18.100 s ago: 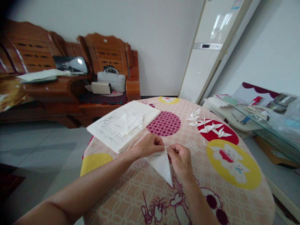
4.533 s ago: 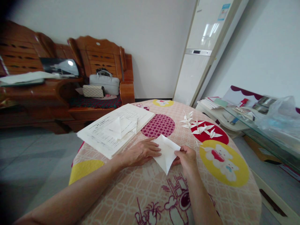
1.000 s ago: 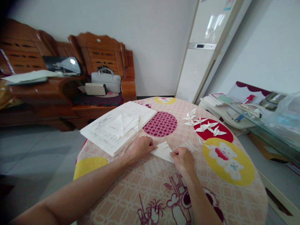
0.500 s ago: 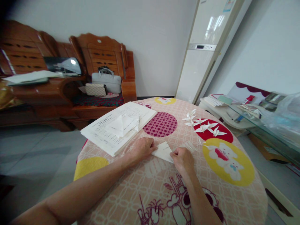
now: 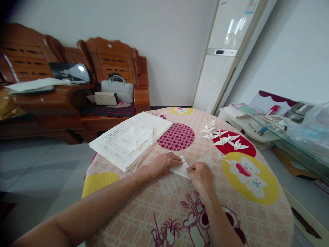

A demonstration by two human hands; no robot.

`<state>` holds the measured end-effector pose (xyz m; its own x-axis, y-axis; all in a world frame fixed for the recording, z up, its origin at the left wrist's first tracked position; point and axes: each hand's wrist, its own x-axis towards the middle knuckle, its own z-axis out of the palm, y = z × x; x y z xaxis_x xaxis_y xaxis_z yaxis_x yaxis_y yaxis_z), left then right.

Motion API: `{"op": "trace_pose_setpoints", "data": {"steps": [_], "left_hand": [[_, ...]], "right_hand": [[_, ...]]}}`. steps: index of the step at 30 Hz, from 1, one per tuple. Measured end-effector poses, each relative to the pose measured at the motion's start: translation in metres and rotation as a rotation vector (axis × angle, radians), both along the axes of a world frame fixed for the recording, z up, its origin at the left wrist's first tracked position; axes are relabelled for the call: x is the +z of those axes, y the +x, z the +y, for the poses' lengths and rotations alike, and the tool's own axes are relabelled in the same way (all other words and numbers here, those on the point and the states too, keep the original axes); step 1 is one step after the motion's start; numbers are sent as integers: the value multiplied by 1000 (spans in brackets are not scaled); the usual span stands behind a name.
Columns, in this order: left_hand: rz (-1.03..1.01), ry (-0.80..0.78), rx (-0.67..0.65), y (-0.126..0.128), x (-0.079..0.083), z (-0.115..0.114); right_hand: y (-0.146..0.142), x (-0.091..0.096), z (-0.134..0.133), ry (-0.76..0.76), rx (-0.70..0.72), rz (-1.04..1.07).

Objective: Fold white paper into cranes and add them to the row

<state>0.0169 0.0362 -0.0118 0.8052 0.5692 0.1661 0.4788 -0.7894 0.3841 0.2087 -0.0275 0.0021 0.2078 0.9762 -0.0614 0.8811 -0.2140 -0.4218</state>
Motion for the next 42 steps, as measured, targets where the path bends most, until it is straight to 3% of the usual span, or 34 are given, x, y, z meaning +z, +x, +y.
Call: {"op": "trace_pose_setpoints", "data": {"steps": [4,13,28,35,38,42], "left_hand": [[1,65,-89,-2,-3,-2],[2,122,-111,-3,9,-14],[3,126,-111,-2,4,-12],[80,216,-124,-1,3,-18],[103,251,-113,-3,1,-24],[133,211,-103,-9,-1,-32]], "right_hand": [[0,0,1,2,0,-7],[-1,0,0,9,-2,-2],[1,-2,0,5,-3,13],[2,-2,0,9,-7,41],[5,-1,0,18,3,121],[15,-1,-3,-16,18,380]]}}
